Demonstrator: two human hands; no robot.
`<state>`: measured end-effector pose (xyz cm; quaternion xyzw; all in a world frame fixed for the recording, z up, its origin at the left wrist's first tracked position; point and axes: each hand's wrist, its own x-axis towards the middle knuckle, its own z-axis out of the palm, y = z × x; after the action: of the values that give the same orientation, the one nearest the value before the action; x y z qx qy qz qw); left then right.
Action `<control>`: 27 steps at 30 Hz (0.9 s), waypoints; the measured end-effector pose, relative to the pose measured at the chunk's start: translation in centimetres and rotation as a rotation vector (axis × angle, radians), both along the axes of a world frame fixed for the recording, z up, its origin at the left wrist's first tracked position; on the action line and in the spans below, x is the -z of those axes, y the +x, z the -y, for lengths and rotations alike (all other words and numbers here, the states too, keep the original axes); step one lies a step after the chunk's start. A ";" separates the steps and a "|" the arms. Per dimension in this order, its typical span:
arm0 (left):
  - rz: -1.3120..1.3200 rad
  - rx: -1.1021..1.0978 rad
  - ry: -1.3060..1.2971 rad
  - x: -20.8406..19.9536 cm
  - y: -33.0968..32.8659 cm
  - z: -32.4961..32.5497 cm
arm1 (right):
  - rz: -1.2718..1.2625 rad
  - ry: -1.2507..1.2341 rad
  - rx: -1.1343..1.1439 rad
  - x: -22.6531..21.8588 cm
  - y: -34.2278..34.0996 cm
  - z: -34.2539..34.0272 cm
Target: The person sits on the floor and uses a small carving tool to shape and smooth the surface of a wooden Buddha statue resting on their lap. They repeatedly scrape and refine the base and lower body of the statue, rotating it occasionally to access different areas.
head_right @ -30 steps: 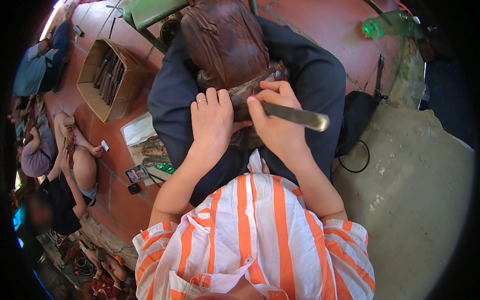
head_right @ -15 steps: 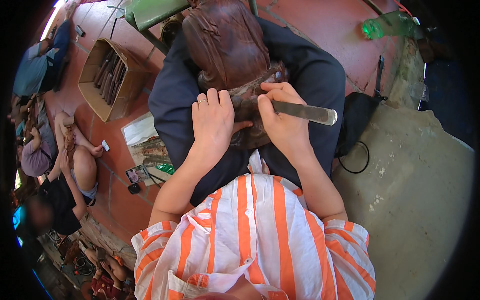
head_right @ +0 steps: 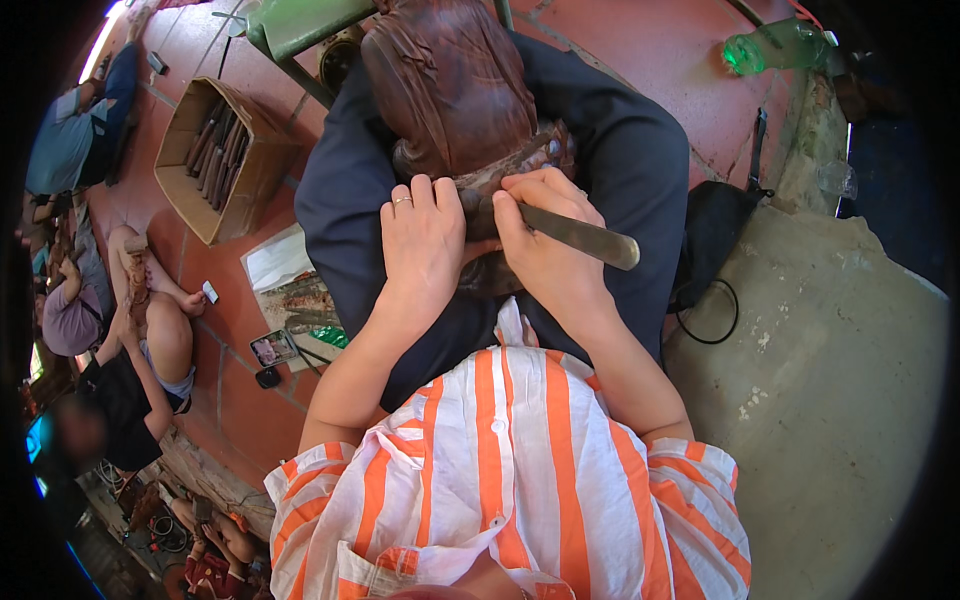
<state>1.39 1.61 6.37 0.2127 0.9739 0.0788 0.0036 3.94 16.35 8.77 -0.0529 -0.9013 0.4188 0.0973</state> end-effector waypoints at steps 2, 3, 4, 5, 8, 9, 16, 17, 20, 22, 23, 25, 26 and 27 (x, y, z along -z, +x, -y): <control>0.016 -0.002 0.008 0.0 -0.1 0.0 | 0.084 -0.198 0.041 -0.3 0.0 -0.4; 0.020 -0.002 0.012 -0.1 -0.1 0.0 | 0.126 -0.298 0.060 -0.5 0.0 -0.6; 0.027 -0.001 0.016 -0.1 0.0 0.0 | 0.167 -0.307 0.063 -0.5 0.1 -0.8; 0.012 0.000 0.016 -0.1 -0.1 0.0 | 0.092 -0.206 0.036 -0.4 0.0 -0.6; -0.009 0.002 0.024 0.0 0.0 0.1 | -0.067 0.082 -0.012 -0.2 -0.2 0.4; -0.003 0.002 0.034 0.0 0.1 0.1 | -0.045 0.006 -0.010 -0.1 -0.1 0.1; -0.015 0.008 0.002 -0.2 -0.1 0.1 | -0.084 0.010 -0.035 0.1 -0.1 0.0; -0.011 0.006 0.010 -0.2 0.0 0.1 | -0.077 -0.003 -0.033 0.1 0.0 0.0; -0.003 0.003 0.027 -0.1 -0.1 0.1 | -0.019 -0.159 -0.015 0.1 0.0 -0.7; 0.010 0.002 0.031 -0.1 0.0 0.0 | 0.035 -0.246 0.012 -0.1 0.0 -0.8; 0.000 -0.001 0.027 0.0 -0.1 -0.1 | 0.062 -0.288 0.026 -0.1 0.1 -0.9; -0.015 -0.008 0.018 0.1 -0.2 0.0 | -0.056 -0.036 -0.050 0.1 0.0 -0.3; -0.005 -0.006 0.023 0.1 -0.1 0.1 | -0.041 -0.042 -0.048 0.0 0.1 -0.3; 0.004 -0.004 0.027 0.1 0.0 0.1 | -0.025 -0.047 -0.046 -0.2 0.2 -0.4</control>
<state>1.43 1.55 6.27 0.2104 0.9732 0.0926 0.0026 4.12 16.78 8.93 -0.0293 -0.8909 0.4426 0.0976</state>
